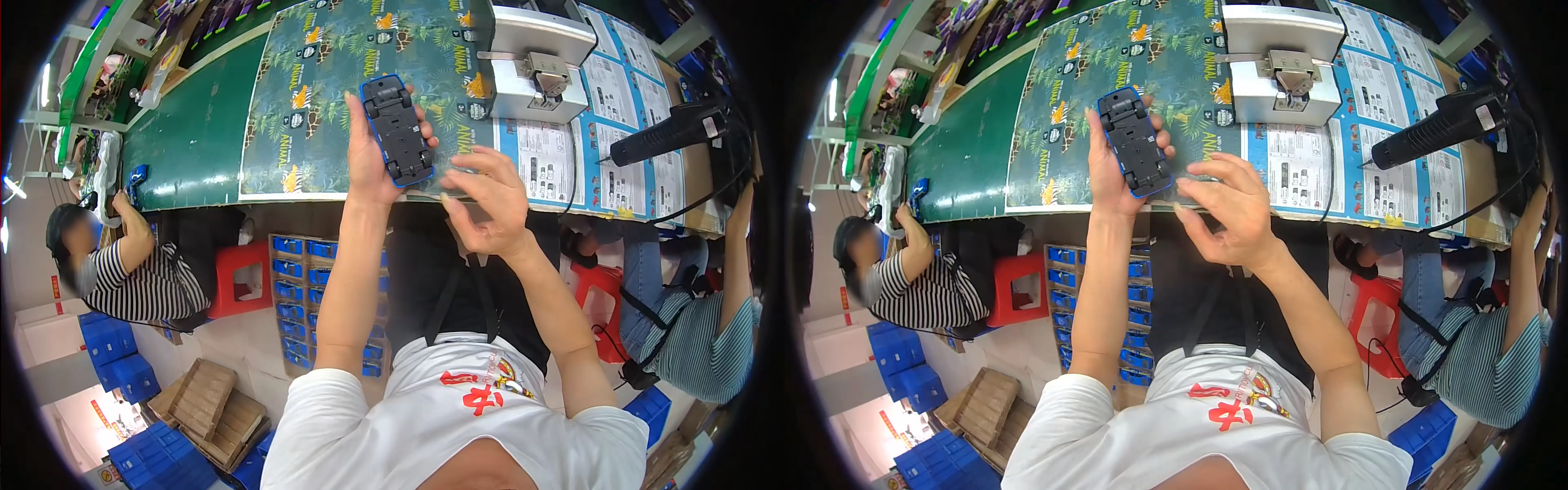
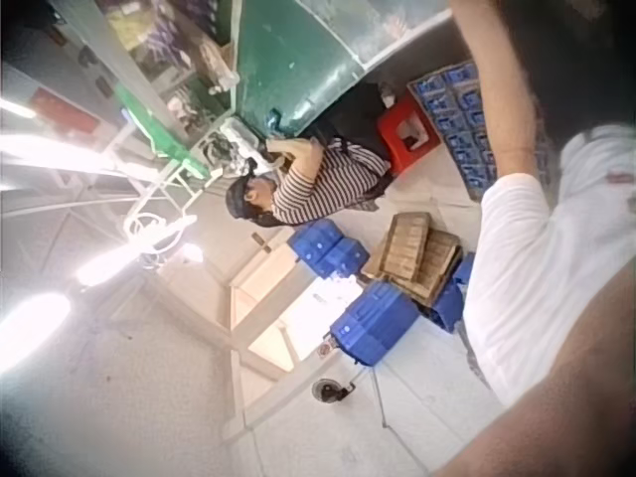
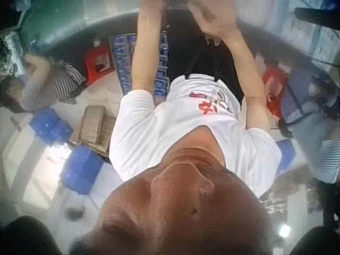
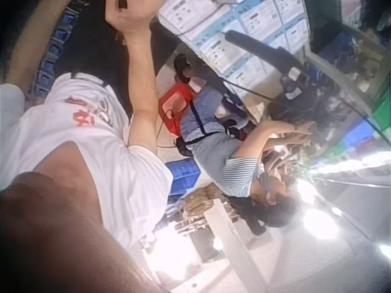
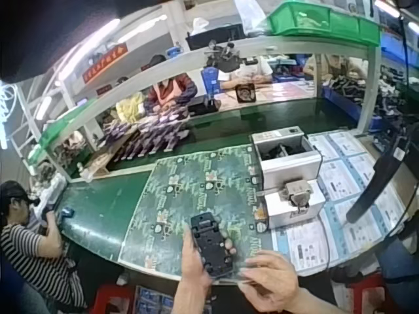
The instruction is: Manually assembling plastic toy car parts and securing them with an electric screwdriver.
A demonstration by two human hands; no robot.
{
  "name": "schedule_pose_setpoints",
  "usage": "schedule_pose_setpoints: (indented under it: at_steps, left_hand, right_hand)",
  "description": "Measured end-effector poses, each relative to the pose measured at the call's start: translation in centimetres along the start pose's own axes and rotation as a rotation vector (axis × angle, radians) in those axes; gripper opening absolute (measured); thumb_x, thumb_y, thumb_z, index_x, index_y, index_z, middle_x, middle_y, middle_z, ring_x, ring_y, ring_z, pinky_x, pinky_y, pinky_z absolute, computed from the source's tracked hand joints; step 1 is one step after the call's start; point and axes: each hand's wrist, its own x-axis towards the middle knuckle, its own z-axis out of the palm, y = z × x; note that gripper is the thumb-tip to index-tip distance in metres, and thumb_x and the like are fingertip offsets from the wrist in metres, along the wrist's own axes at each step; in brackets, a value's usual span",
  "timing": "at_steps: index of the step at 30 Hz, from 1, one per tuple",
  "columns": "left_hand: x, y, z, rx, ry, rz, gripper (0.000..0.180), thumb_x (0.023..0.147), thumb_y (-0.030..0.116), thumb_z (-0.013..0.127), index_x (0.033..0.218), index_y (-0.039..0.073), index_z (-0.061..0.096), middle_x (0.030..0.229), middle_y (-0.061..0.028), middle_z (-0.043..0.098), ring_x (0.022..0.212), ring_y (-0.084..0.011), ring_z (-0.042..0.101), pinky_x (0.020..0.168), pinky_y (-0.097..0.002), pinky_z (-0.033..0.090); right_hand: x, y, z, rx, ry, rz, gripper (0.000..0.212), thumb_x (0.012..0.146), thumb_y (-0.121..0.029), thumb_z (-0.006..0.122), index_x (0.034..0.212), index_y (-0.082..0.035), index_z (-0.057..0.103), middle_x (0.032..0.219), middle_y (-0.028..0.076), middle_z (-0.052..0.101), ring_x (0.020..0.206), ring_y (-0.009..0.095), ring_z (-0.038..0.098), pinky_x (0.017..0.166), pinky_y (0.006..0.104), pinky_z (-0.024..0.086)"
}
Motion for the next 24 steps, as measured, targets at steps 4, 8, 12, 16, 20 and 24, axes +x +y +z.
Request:
schedule_pose_setpoints:
  at_steps: [4,8,12,16,20,24]
  left_hand:
    - [-0.1,0.3,-0.6,-0.031,-0.037,0.014,0.073,0.101,0.066,0.031,0.132,0.002,0.05,0.1,-0.0126,0.062,0.084,-0.0249,0.063,0.074,-0.0399,0.057]
    - [0.0,0.2,-0.4,-0.002,-0.046,0.021,0.074,0.1,0.067,0.032,0.132,0.003,0.05,0.101,-0.0122,0.062,0.084,-0.025,0.063,0.074,-0.04,0.057]
    - [0.0,0.2,-0.8,-0.012,-0.026,0.026,0.08,0.096,0.072,0.035,0.132,0.002,0.051,0.1,-0.0119,0.063,0.084,-0.025,0.063,0.073,-0.04,0.057]
    - [0.1,-0.1,0.5,0.03,0.017,0.022,0.074,0.094,0.071,0.045,0.125,0.004,0.054,0.094,-0.0099,0.064,0.08,-0.0236,0.065,0.071,-0.0405,0.059]
    - [-0.3,-0.1,0.0,0.05,-0.023,0.033,0.073,0.094,0.068,0.049,0.129,0.004,0.053,0.102,-0.0129,0.063,0.085,-0.0254,0.064,0.077,-0.0419,0.058]
    - [-1.0,-0.2,-0.7,0.064,-0.071,0.066,0.065,0.096,0.061,0.054,0.127,0.004,0.054,0.103,-0.0128,0.063,0.087,-0.0251,0.064,0.083,-0.0432,0.056]
  right_hand:
    - [0.9,-0.9,0.4,-0.002,0.046,0.077,0.045,0.069,-0.005,0.077,0.113,-0.003,0.069,0.11,0.009,0.071,0.107,0.03,0.065,0.097,0.0445,0.05]
    - [2.0,-1.6,0.3,-0.1,-0.073,0.008,0.044,0.07,-0.003,0.076,0.113,-0.004,0.069,0.112,0.01,0.071,0.11,0.03,0.065,0.099,0.0468,0.048]
    - [0.7,-1.2,-1.3,0.018,0.051,0.053,0.034,0.072,-0.001,0.074,0.106,-0.002,0.068,0.107,0.012,0.072,0.106,0.032,0.067,0.096,0.0453,0.051]
    - [-0.1,-0.3,-9.3,-0.303,0.588,0.009,0.048,0.084,-0.007,0.066,0.126,0.011,0.054,0.132,0.022,0.058,0.123,0.033,0.055,0.106,0.0456,0.042]
    - [2.5,2.8,-16.2,-0.279,0.957,0.137,0.051,0.096,-0.018,0.06,0.137,0.009,0.044,0.139,0.02,0.052,0.133,0.031,0.046,0.114,0.0469,0.032]
    - [5.5,5.3,-18.2,0.521,0.753,0.508,0.069,0.103,-0.058,0.035,0.137,0.001,0.047,0.122,0.021,0.062,0.116,0.031,0.061,0.104,0.0425,0.044]
